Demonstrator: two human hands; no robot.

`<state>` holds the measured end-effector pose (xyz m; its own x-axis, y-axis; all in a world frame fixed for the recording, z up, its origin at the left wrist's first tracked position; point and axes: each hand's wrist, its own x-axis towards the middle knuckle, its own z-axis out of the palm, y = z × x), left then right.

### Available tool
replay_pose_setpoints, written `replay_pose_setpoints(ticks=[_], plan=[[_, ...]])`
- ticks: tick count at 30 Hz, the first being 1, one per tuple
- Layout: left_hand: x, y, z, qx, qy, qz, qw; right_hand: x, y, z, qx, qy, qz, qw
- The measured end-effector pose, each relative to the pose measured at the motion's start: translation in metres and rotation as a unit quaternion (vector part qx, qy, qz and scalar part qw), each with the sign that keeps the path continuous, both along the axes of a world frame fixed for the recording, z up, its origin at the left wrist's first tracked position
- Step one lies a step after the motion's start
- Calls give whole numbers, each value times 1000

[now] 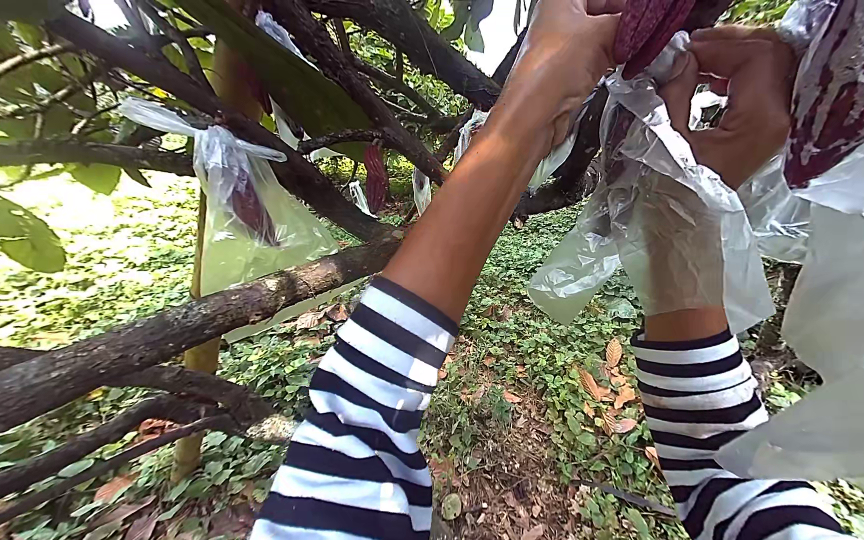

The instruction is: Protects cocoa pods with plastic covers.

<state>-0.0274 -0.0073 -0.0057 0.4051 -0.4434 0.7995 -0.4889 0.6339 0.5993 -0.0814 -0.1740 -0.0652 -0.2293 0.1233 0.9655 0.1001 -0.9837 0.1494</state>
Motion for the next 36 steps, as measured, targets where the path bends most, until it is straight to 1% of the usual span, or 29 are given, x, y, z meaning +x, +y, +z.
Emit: replay_pose_setpoints(ticks=[1, 2, 3, 4, 6, 8, 10, 12, 14, 17, 20, 23, 24, 25, 26, 27, 28, 29, 30, 31, 32, 34, 36], plan=[[0, -1, 0, -11, 11, -10, 1000, 0, 7, -1, 16, -9, 10, 1000], [0, -2, 0, -27, 22, -15, 999, 0, -1, -1, -13, -7, 2, 1000], [0, -4, 0, -41, 31, -18, 999, 3, -7, 0, -45, -32, -2, 999], [0, -5, 1, -51, 34, -19, 998, 6, -2, 0, -51, -66, 2, 997], [1, -8, 1, -56, 32, -5, 998, -6, 43, -5, 10, -61, 3, 998], [2, -10, 2, -48, 21, 23, 998, -15, 67, -8, 69, -35, -10, 997], [6, -13, 2, -48, 8, 37, 998, -11, 56, -8, 56, -31, -22, 998], [10, -17, 1, -64, -12, 42, 997, 0, 14, -5, 8, -39, -25, 999], [12, -19, 0, -80, -34, 50, 995, 10, -13, -3, 9, -45, -14, 999], [12, -19, -1, -77, -50, 58, 994, 11, -16, -3, 42, -42, -15, 998], [11, -18, 1, -60, -63, 95, 992, 10, -17, -4, 34, -40, -30, 998], [12, -20, 5, -37, -49, 121, 991, 9, -18, -5, 34, -23, -24, 999], [22, -22, 6, -34, -65, 103, 992, 8, -20, -5, 34, -17, -23, 999], [47, -30, 5, -49, -123, 56, 990, 8, -21, -5, 36, -16, -22, 999], [87, -46, 2, -94, -230, -7, 969, 8, -22, -6, 40, -15, -24, 999], [110, -57, 3, -125, -291, -35, 948, 9, -22, -6, 44, -13, -25, 999], [110, -57, 2, -133, -296, -21, 946, 9, -22, -7, 44, -11, -22, 999], [86, -43, 1, -96, -240, 37, 965, 8, -22, -7, 42, -6, -19, 999], [45, -24, 4, -29, -141, 125, 982, 8, -21, -8, 40, -2, -13, 999], [19, -16, 7, 3, -89, 196, 976, 8, -20, -9, 38, 0, -7, 999], [8, -13, 6, 14, -74, 235, 969, 8, -18, -10, 36, -1, -2, 999], [7, -11, 3, 18, -77, 253, 964, 9, -14, -13, 27, -12, 8, 1000], [9, -8, -4, 23, -70, 224, 972, 5, -11, -19, 9, -5, 7, 1000]])
